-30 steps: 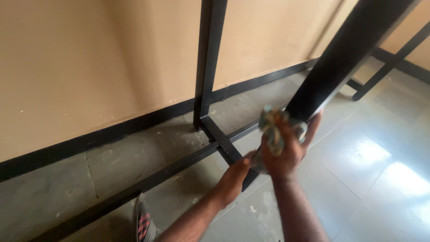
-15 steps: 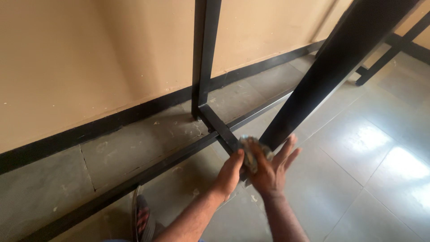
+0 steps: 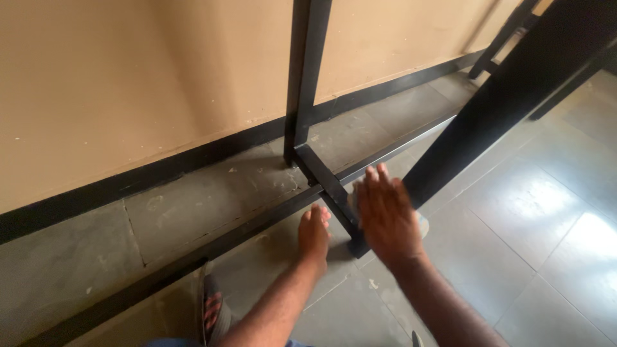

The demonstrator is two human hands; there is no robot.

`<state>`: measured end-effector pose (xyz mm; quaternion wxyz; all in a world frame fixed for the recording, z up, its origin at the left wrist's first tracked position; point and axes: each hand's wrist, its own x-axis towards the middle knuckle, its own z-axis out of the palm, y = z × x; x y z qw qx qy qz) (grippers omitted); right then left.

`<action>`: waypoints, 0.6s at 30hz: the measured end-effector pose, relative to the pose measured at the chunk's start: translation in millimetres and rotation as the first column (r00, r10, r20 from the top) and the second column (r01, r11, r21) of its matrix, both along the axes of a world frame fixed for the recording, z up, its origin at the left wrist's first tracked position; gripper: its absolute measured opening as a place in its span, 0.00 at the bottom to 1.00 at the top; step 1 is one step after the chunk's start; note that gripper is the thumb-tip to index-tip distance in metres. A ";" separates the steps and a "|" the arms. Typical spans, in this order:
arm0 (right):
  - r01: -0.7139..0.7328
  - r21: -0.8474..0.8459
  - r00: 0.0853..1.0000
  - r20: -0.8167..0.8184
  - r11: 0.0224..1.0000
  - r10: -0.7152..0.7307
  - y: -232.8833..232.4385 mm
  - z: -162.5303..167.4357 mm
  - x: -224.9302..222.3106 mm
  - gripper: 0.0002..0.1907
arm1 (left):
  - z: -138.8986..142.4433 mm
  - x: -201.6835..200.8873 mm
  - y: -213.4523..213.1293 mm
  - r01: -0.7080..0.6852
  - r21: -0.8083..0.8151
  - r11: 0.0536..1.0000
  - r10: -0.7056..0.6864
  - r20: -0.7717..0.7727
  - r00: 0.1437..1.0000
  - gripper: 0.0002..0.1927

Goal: The person sits on the floor and wipes the black metal legs and frame of a table with a cloth, moving along the lower rails and then rubbing the vertical legs section by section.

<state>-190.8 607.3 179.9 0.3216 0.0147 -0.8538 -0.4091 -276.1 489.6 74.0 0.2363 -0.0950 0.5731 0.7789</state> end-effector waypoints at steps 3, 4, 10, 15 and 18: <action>0.079 -0.088 0.929 0.367 0.993 -0.041 -14.1 -26.6 -14.2 0.20 | -1.1 3.8 -2.0 0.040 -0.049 0.998 -0.040 0.005 0.999 0.29; 0.153 -0.125 0.888 0.453 0.980 -0.081 -18.5 -36.0 -22.3 0.17 | -0.4 3.7 -3.7 0.041 -0.049 0.998 -0.040 0.025 0.999 0.29; 0.304 -0.406 0.885 0.455 0.862 -0.097 -33.5 -83.3 -60.2 0.16 | -2.7 -3.5 -4.7 -0.025 -0.091 0.996 0.023 -0.017 1.000 0.30; -0.233 -0.781 0.970 -0.142 0.580 0.198 -15.3 -97.8 -113.7 0.15 | -20.6 -12.1 1.9 -0.111 -0.139 0.984 0.106 -0.041 0.994 0.31; -0.177 -0.919 0.979 -0.128 0.354 0.157 -7.9 -106.0 -166.4 0.21 | -28.9 -16.7 -1.3 -0.095 -0.087 0.992 0.093 -0.027 0.995 0.33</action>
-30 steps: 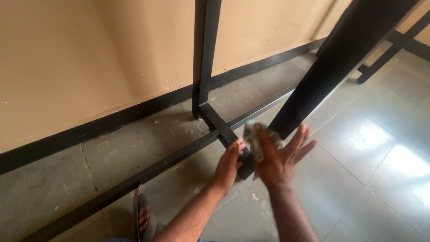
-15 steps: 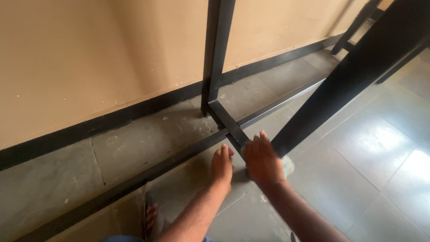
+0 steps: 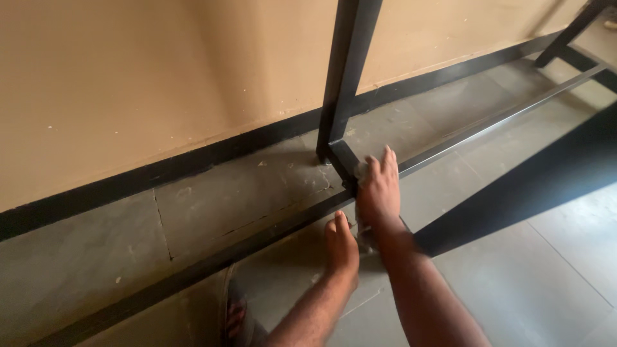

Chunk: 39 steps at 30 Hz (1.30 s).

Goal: The person sits on the floor and wipes the black metal legs and frame of a table with a cloth, moving along the lower rails and then rubbing the vertical legs section by section.

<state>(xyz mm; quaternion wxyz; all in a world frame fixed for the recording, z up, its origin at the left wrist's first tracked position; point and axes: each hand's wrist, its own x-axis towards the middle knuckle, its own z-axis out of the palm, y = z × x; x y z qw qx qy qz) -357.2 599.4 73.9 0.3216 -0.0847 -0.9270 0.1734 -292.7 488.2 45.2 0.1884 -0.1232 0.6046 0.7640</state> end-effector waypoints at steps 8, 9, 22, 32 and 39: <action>-0.201 0.135 0.973 0.141 0.970 0.182 12.7 -2.0 -39.7 0.34 | 15.0 4.3 6.3 0.162 0.117 0.980 -0.186 0.240 0.953 0.32; -0.216 0.116 0.970 0.136 0.970 0.200 11.2 -0.8 -33.9 0.31 | 15.9 4.3 6.8 0.178 0.146 0.973 -0.210 0.242 0.947 0.33; -0.149 0.504 0.888 0.446 0.851 -0.108 -39.1 16.3 96.4 0.36 | -3.4 17.1 1.4 0.060 0.418 0.907 -0.247 0.410 0.878 0.43; -0.093 0.492 0.960 0.275 0.866 -0.053 -17.7 -12.0 48.4 0.25 | -4.9 16.1 1.4 0.215 0.383 0.898 -0.339 0.296 0.893 0.39; -0.049 -0.110 0.995 0.076 0.993 0.058 10.5 -24.9 -28.9 0.21 | -20.1 -2.8 5.9 0.013 0.286 0.958 -0.142 0.437 0.888 0.38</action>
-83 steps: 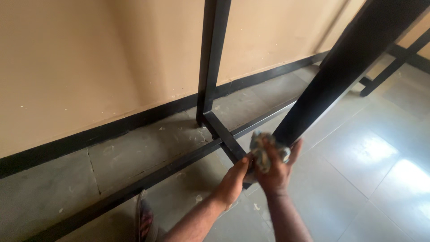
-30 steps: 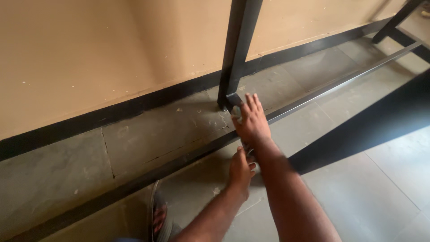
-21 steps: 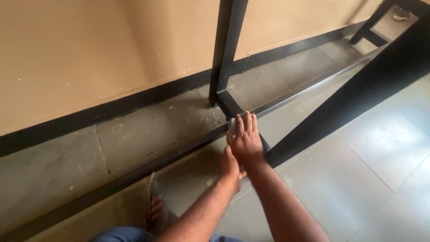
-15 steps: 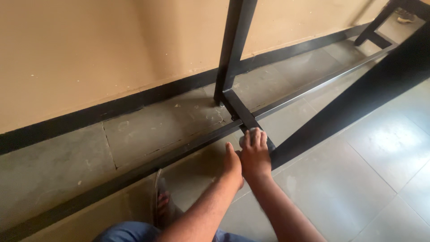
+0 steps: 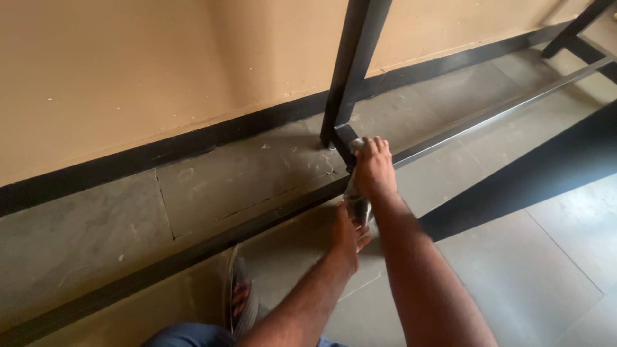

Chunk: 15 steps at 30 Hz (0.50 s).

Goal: The person sits on the floor and wipes the black metal legs and frame of a table with a cloth, moving along the lower rails and then rubbing the vertical legs section by section.

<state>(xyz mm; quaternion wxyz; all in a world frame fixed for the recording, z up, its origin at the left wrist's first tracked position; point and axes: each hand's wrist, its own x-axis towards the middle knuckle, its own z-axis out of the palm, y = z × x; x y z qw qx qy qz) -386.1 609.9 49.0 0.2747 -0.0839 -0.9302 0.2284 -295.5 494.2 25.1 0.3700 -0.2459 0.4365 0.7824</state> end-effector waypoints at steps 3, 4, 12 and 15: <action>-0.003 -0.026 1.000 0.007 1.000 0.004 5.2 0.6 1.1 0.23 | -6.6 -3.7 0.4 -0.058 -0.001 0.998 0.058 0.023 0.998 0.38; -0.029 -0.020 0.999 0.016 0.999 0.029 5.4 1.0 6.5 0.23 | -8.7 -3.2 -0.5 -0.051 -0.024 0.998 0.051 0.000 0.999 0.39; -0.430 -0.005 0.903 -0.006 0.903 0.430 -34.0 17.0 82.1 0.32 | -2.0 2.8 -9.5 -0.037 0.285 0.958 0.058 -0.065 0.996 0.44; -0.433 -0.130 0.891 0.088 0.892 0.445 -57.6 27.3 100.3 0.23 | 12.1 9.9 -19.1 -0.046 0.304 0.952 0.086 -0.121 0.989 0.42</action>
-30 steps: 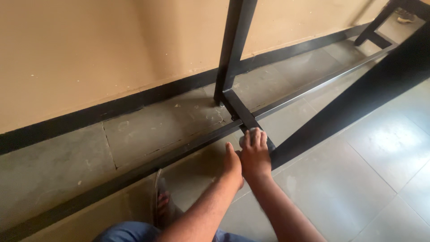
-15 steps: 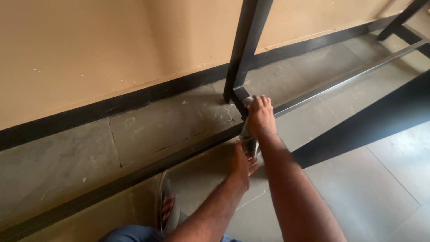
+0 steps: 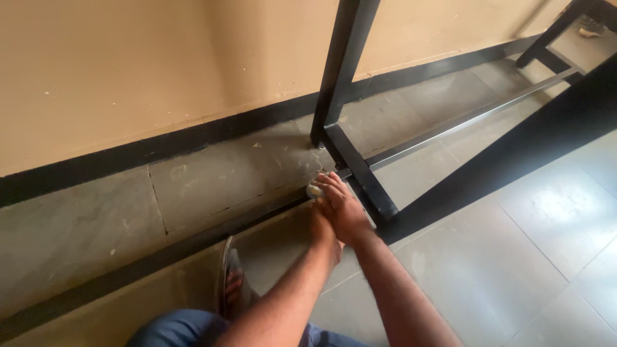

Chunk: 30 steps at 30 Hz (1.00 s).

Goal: The person sits on the floor and wipes the black metal legs and frame of a table with a cloth, moving along the lower rails and then rubbing the vertical legs section by section.

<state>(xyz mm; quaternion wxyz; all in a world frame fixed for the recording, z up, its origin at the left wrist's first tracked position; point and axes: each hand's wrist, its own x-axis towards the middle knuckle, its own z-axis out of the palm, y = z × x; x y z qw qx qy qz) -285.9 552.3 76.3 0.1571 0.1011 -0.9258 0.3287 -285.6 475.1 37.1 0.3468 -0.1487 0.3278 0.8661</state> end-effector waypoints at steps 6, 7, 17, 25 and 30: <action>0.202 0.314 0.974 0.033 0.927 -0.224 3.7 26.3 -10.7 0.24 | 22.5 6.1 -8.7 0.080 -0.041 0.996 -0.080 0.005 0.997 0.40; 0.251 0.325 0.961 0.027 0.912 -0.274 12.8 28.2 -14.8 0.22 | 22.7 5.0 -5.1 0.082 -0.019 0.996 -0.081 0.005 0.997 0.40; 0.423 0.129 0.905 -0.120 0.897 -0.409 19.0 -7.9 -49.5 0.15 | -3.8 -6.9 0.8 0.052 -0.058 0.997 -0.055 -0.043 0.998 0.42; -0.022 0.192 1.000 -0.003 0.981 0.023 -13.7 -0.5 -8.3 0.22 | 18.0 4.9 -12.6 -0.052 -0.047 0.998 0.052 -0.010 0.999 0.41; 0.282 0.455 0.958 -0.095 0.845 -0.269 0.5 7.0 -27.8 0.22 | 17.2 1.4 -5.9 0.074 -0.118 0.990 -0.081 -0.053 0.995 0.39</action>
